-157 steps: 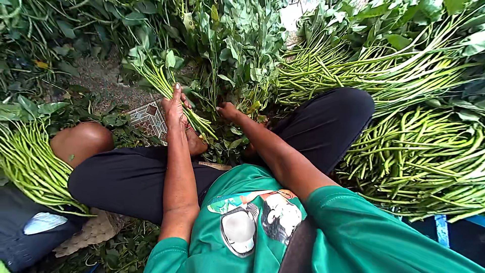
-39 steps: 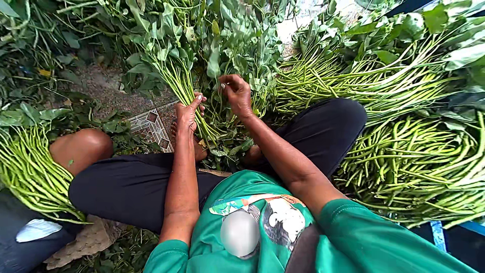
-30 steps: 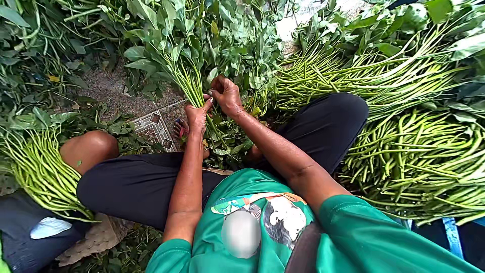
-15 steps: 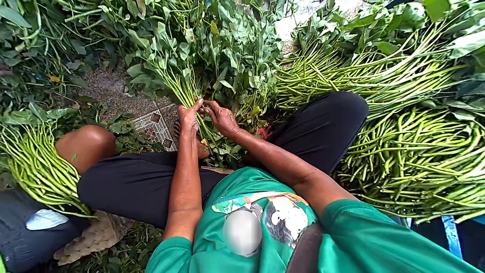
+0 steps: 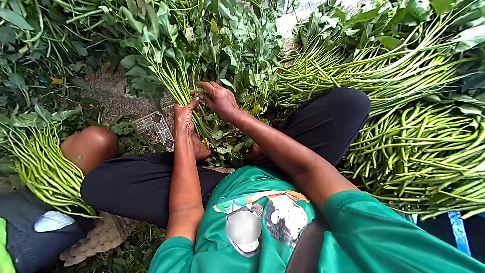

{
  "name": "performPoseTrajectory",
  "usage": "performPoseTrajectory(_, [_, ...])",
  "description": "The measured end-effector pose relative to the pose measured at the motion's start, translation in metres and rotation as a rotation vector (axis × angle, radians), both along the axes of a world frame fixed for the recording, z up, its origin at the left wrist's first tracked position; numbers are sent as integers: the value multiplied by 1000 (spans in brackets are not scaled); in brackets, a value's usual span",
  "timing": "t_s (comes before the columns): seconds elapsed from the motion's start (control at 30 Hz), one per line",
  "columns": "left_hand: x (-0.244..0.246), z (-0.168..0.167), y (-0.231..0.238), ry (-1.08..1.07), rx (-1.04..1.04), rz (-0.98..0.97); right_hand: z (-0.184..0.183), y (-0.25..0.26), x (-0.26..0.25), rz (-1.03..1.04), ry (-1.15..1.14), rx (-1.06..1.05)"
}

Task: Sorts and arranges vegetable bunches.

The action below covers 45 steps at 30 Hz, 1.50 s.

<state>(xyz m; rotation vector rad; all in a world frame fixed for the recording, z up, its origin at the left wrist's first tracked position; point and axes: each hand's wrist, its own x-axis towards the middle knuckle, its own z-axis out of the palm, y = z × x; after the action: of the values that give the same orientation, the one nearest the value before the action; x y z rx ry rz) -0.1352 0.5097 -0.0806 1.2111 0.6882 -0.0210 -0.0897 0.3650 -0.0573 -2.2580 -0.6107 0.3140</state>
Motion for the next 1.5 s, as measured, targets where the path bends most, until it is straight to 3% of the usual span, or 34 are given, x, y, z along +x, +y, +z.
performPoseTrajectory(0.17, [-1, 1, -5, 30, 174, -123, 3, 11, 24, 38, 83, -159])
performPoseTrajectory(0.43, [1, -8, -3, 13, 249, -167, -7, 5, 24, 80, 155, -150])
performPoseTrajectory(0.53, [0, -8, -1, 8, 234, -211, -17, -3, 28, 104, 179, -53])
performPoseTrajectory(0.6, [-1, -4, 2, 26, 198, -260, -21, -9, 32, 27, 377, 91])
performPoseTrajectory(0.7, [1, 1, 2, 44, 154, -307, -30, -12, 30, -208, 699, 502])
performPoseTrajectory(0.73, [1, 0, 3, 33, 141, -300, -35, -14, 30, -245, 757, 530])
performPoseTrajectory(0.77, [3, -1, 4, 11, 133, -271, -43, -17, 32, -242, 742, 438])
performPoseTrajectory(0.83, [4, -2, 10, -57, 163, -186, -66, -23, 34, -125, 661, 62])
performPoseTrajectory(0.9, [6, -6, 16, -151, 180, -69, -96, -25, 27, -76, 719, -88])
performPoseTrajectory(1.0, [9, -7, 22, -225, 2, 124, -126, -22, 3, -196, 861, 32])
performPoseTrajectory(1.07, [7, -4, 23, -182, -88, 179, -131, -23, -6, -173, 824, 29])
performPoseTrajectory(1.17, [5, -9, 24, -45, -34, 203, -124, -24, -7, -94, 787, -25])
performPoseTrajectory(1.3, [4, -24, 16, 81, 100, 166, -123, -23, -2, -135, 912, 86])
performPoseTrajectory(1.43, [4, -30, 10, 127, 112, 116, -133, -17, 1, -188, 613, -24])
performPoseTrajectory(1.5, [4, -30, 8, 130, 82, 137, -131, -8, 4, -249, 674, 65])
